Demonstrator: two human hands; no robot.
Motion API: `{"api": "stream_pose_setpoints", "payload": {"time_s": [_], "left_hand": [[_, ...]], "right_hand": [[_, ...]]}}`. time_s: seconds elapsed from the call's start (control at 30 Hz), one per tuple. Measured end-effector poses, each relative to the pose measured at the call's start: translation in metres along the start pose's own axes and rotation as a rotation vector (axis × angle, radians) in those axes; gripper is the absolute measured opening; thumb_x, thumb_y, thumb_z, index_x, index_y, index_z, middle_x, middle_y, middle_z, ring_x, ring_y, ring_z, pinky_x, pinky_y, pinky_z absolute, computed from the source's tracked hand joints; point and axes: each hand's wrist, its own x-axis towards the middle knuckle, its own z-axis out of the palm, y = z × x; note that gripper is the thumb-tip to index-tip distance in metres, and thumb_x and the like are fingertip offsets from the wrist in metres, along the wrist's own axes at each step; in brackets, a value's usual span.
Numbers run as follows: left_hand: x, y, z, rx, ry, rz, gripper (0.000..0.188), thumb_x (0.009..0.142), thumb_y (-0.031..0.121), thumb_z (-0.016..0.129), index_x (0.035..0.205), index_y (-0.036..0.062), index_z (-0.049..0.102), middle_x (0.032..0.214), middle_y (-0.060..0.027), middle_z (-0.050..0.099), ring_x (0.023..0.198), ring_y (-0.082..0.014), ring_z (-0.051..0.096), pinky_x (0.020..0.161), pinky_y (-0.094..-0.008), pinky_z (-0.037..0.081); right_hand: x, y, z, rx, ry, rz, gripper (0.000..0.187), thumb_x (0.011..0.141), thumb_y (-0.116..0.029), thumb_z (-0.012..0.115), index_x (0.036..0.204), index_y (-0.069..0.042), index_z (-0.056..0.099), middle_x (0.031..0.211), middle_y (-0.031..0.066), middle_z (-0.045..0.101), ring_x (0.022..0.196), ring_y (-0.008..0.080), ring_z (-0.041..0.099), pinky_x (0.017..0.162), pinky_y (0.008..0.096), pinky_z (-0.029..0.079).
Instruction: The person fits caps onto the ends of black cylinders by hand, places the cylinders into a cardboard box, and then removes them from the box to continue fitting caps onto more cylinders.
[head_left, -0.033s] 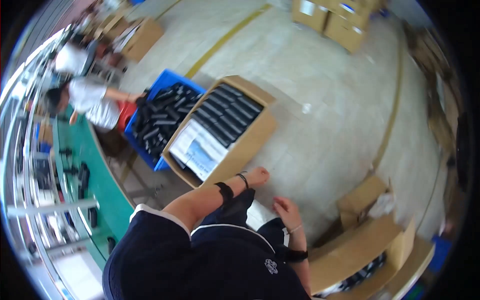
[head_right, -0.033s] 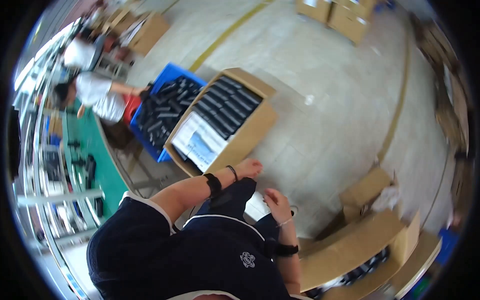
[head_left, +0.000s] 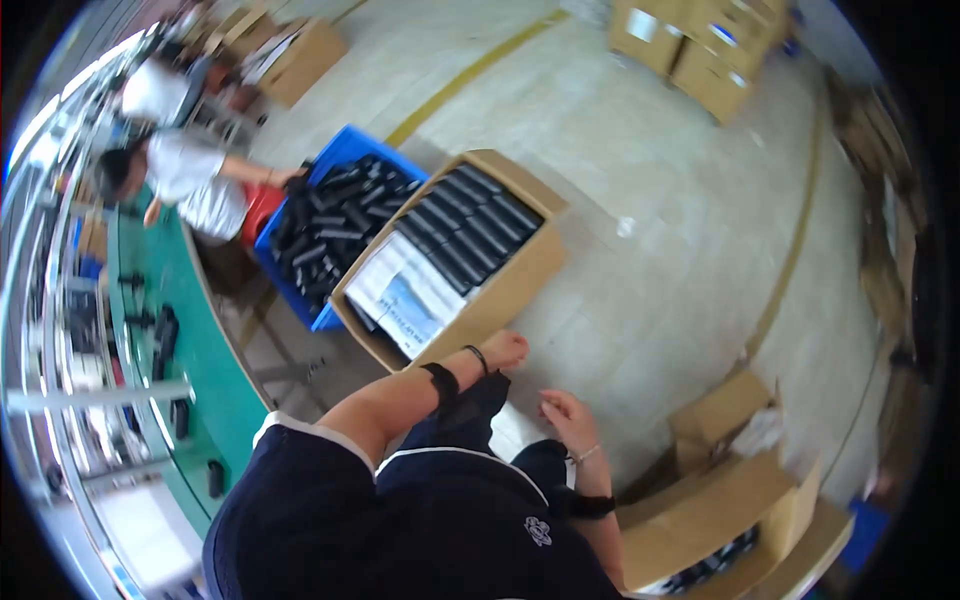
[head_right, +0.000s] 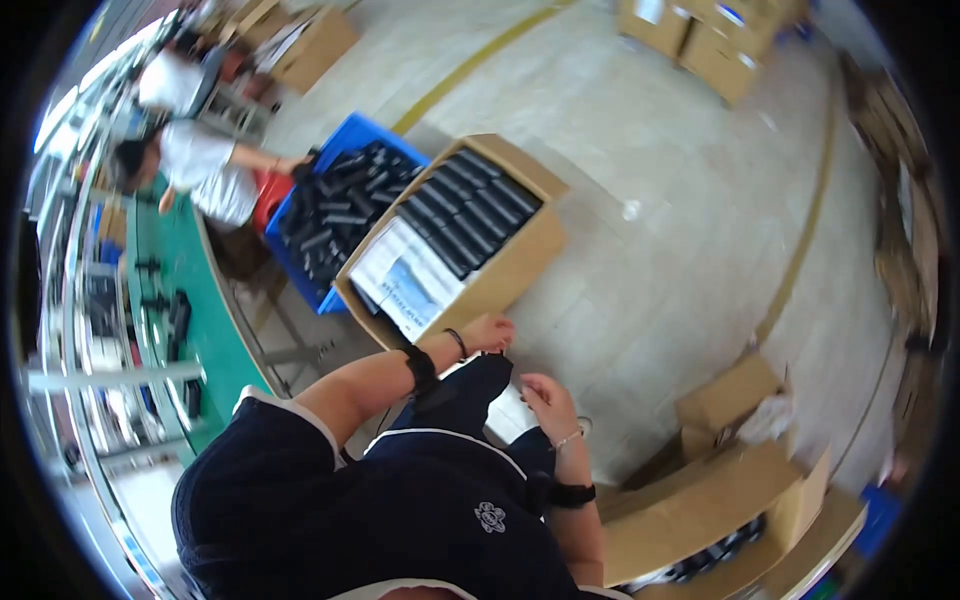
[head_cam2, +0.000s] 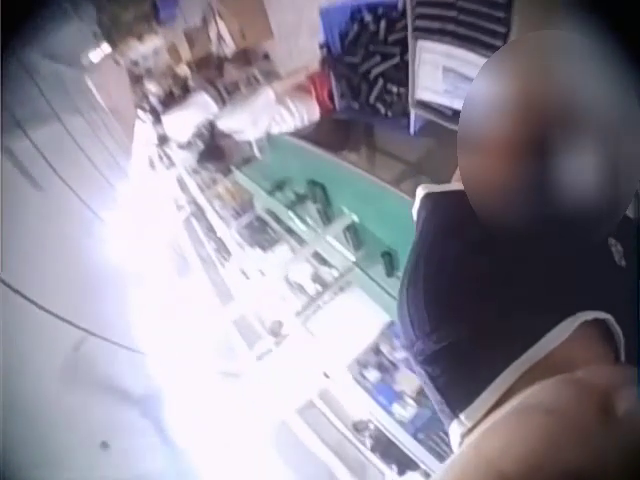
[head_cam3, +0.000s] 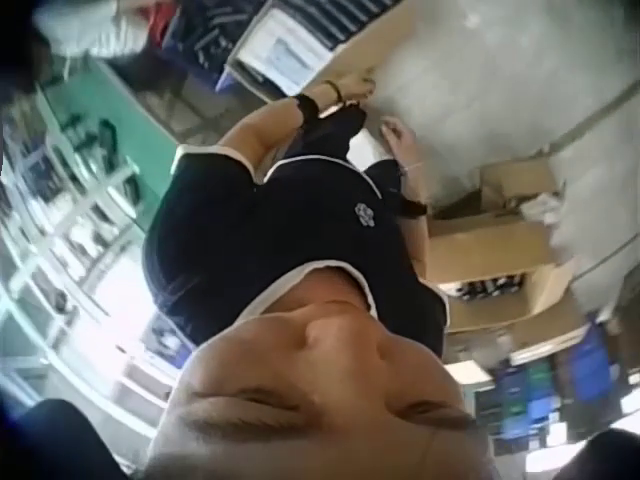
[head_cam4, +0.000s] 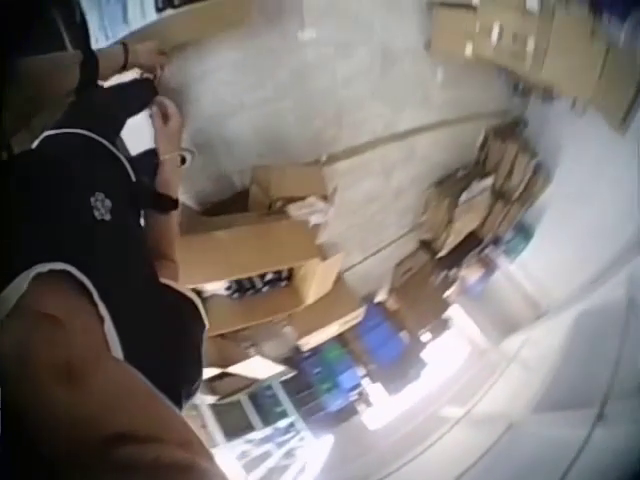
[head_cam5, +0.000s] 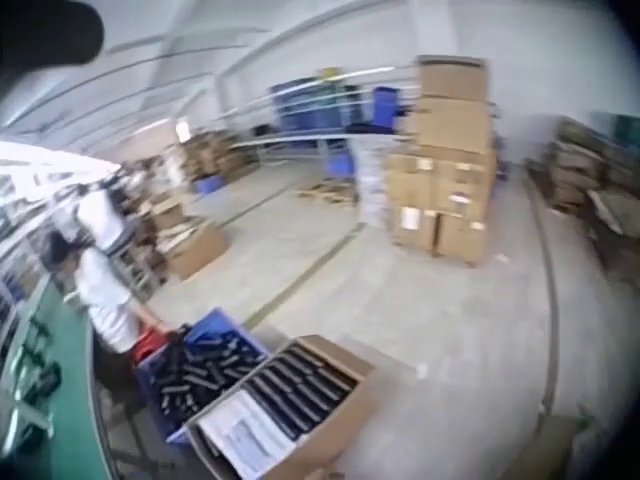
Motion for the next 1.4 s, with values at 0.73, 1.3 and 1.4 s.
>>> {"api": "stream_pose_setpoints", "payload": {"time_s": [0.73, 1.3, 1.4], "left_hand": [[0.171, -0.25, -0.113, -0.801, 0.837, -0.168, 0.062, 0.082, 0.037, 0.066, 0.125, -0.0028, 0.046, 0.107, -0.0134, 0.059, 0.093, -0.0217, 0.058, 0.076, -0.0328, 0.05], [0.223, -0.2, -0.097, -1.194, 0.569, 0.19, 0.07, 0.079, 0.021, 0.073, 0.135, 0.0102, 0.032, 0.115, -0.009, 0.052, 0.103, -0.0164, 0.05, 0.093, -0.0342, 0.04], [0.244, -0.197, -0.093, -1.075, 0.727, 0.137, 0.105, 0.071, 0.021, 0.08, 0.143, 0.0124, 0.003, 0.118, -0.0164, 0.049, 0.106, -0.0231, 0.05, 0.096, -0.0365, 0.038]], "right_hand": [[0.545, 0.123, -0.003, -1.414, 0.076, -0.027, 0.059, 0.082, -0.021, 0.066, 0.134, -0.007, 0.042, 0.13, 0.0226, 0.048, 0.116, 0.0392, 0.05, 0.099, 0.0426, 0.04], [0.547, 0.12, -0.018, -0.317, -0.59, 0.277, 0.092, 0.073, -0.012, 0.075, 0.147, -0.012, 0.02, 0.134, 0.0169, 0.042, 0.122, 0.0278, 0.044, 0.103, 0.0336, 0.035], [0.565, 0.131, -0.015, -0.539, -0.615, 0.271, 0.108, 0.065, -0.014, 0.08, 0.149, -0.012, 0.012, 0.137, 0.0181, 0.038, 0.126, 0.0314, 0.039, 0.107, 0.0359, 0.03]]}}
